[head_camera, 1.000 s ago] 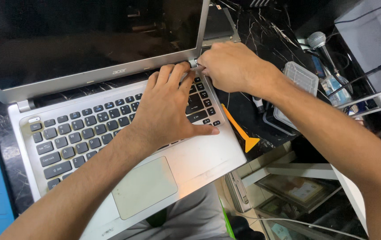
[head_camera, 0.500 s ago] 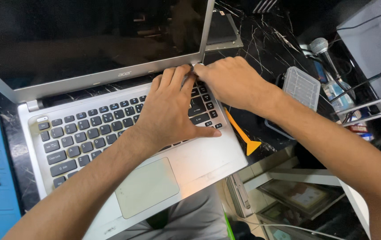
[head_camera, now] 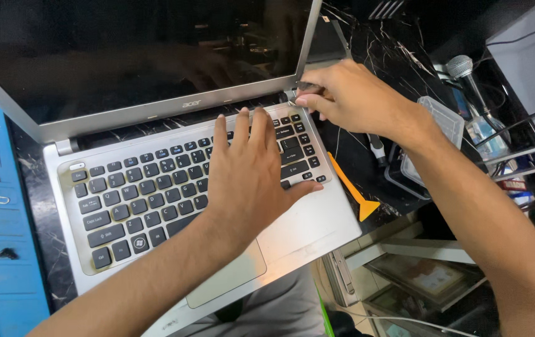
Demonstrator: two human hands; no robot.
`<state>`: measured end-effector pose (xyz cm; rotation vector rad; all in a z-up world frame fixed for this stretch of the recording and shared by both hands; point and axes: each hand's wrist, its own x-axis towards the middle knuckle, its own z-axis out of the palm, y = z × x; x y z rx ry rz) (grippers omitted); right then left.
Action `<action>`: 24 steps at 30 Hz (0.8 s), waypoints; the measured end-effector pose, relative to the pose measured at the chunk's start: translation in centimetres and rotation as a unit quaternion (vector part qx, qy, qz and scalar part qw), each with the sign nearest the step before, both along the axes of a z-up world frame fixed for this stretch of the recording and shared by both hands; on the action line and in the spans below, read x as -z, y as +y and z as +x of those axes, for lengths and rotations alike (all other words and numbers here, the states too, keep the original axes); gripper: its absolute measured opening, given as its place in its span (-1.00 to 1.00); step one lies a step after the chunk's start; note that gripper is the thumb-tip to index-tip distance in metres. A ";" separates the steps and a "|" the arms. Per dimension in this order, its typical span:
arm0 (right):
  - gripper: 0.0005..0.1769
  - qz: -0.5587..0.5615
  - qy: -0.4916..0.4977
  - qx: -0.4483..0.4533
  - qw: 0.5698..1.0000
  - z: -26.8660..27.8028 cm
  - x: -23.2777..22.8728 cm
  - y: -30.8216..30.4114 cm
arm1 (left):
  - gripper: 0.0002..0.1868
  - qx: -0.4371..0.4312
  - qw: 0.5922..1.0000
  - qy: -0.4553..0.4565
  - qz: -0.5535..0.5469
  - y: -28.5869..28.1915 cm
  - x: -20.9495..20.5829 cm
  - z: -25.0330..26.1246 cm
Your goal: The person uses a small metal tool and an orange plastic pry tool to carefully pry and lift the keyboard from a silver laptop. They work along the top edge and sides of the keyboard, gradually detaching it from the laptop chassis.
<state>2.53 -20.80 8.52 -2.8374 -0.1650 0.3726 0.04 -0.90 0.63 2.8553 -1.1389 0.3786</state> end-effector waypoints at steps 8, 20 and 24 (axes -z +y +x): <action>-0.83 0.273 0.069 0.038 0.959 -1.0 -0.9 0.1 | -0.08 0.015 0.976 0.090 -0.198 1.0 -0.9 0.4; -0.79 0.342 -0.087 0.076 0.933 -4.8 -0.8 2.9 | -0.89 0.080 0.783 0.269 -0.555 1.3 -3.5 1.7; -0.82 0.327 -0.151 0.060 0.931 -5.8 -0.9 3.8 | -0.90 0.115 0.773 0.256 -0.569 1.5 -3.6 2.0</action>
